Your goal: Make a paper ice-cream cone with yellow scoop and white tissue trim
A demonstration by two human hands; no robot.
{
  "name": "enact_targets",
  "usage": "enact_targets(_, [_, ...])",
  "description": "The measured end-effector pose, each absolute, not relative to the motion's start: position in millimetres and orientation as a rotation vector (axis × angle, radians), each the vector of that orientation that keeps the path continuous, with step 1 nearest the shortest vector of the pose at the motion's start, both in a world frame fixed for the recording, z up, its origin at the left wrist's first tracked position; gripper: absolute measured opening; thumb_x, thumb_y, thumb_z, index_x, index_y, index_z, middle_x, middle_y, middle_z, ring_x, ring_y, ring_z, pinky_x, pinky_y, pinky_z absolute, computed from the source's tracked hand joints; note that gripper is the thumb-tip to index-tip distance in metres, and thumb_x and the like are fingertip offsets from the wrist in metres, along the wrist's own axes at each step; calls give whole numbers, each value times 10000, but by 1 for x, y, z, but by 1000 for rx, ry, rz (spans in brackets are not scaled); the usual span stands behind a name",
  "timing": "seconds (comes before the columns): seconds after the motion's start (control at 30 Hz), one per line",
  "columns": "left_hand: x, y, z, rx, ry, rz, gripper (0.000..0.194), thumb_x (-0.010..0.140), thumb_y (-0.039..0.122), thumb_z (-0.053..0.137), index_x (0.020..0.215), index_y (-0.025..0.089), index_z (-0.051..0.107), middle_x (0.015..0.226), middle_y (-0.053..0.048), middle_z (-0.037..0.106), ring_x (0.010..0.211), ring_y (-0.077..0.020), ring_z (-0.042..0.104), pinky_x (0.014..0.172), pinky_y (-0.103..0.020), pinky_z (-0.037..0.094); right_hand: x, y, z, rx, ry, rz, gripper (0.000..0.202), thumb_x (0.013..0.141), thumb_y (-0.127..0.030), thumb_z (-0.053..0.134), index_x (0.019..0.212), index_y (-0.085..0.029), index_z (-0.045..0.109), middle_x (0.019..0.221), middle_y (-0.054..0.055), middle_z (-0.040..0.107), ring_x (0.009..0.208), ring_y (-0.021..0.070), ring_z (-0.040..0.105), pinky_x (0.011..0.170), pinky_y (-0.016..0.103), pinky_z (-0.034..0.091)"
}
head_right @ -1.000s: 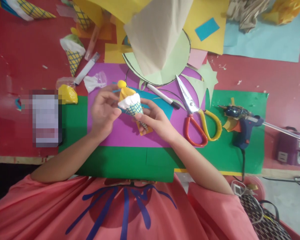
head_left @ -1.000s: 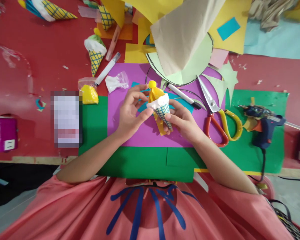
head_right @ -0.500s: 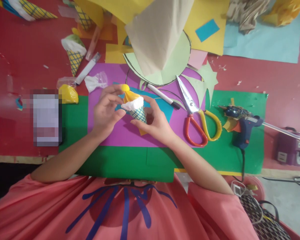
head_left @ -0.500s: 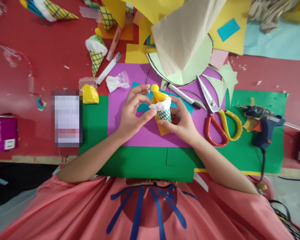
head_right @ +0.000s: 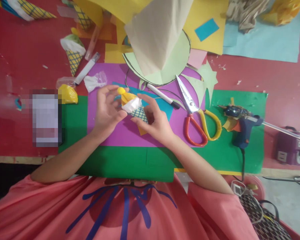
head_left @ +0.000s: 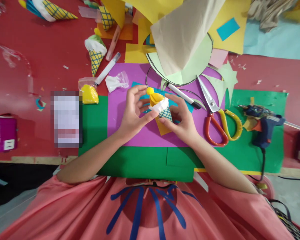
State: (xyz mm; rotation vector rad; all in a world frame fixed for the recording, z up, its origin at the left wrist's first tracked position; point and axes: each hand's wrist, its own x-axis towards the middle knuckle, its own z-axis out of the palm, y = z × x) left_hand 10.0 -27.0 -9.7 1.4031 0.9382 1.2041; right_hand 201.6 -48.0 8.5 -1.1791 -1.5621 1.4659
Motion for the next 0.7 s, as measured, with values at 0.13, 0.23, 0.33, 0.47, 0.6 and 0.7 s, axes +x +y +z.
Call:
enact_targets(0.13, [10,-26,-8,1391,898,1139,642,802,449,770,1346,429,430,1308,0,630,1094,-198,688,862,-317,610,198,-51,5,-1255,-1649,1173,682,816,-445,737,1392,-294,405,756,-44,525,553,104,435,513,281,395])
enact_targets(0.23, [9,-23,-7,1338,880,1105,550,834,408,742,1315,412,475,1293,3,660,1166,-207,671,952,-350,593,198,-51,3,-1261,-1653,1128,668,797,-434,755,1361,-283,429,816,-34,562,567,95,457,514,273,391])
enact_targets(0.33, [8,-21,-5,1317,807,1094,573,818,388,757,1320,416,481,1300,3,665,1182,-204,670,955,-346,594,198,-48,6,-1238,-1559,1197,610,808,-482,738,1307,-274,453,812,-32,557,557,91,454,505,273,385])
enact_targets(0.47, [9,-24,0,1356,768,1100,603,799,402,773,1324,427,479,1320,6,641,1190,-203,668,930,-337,612,199,-44,13,-1118,-1264,1597,556,843,-602,649,1244,-288,427,741,-41,573,542,120,549,474,272,439])
enact_targets(0.6, [11,-28,3,1425,773,1070,622,785,467,779,1323,419,471,1349,-10,612,1259,-235,627,974,-372,604,199,-42,17,-975,-1110,1909,532,847,-559,674,1213,-289,398,675,-66,615,464,141,613,401,258,466])
enact_targets(0.7, [12,-28,3,1408,780,1051,618,790,495,768,1324,422,466,1354,-16,605,1277,-239,613,998,-385,592,198,-43,16,-965,-1087,1915,529,840,-522,701,1208,-287,403,676,-71,619,463,132,621,395,241,467])
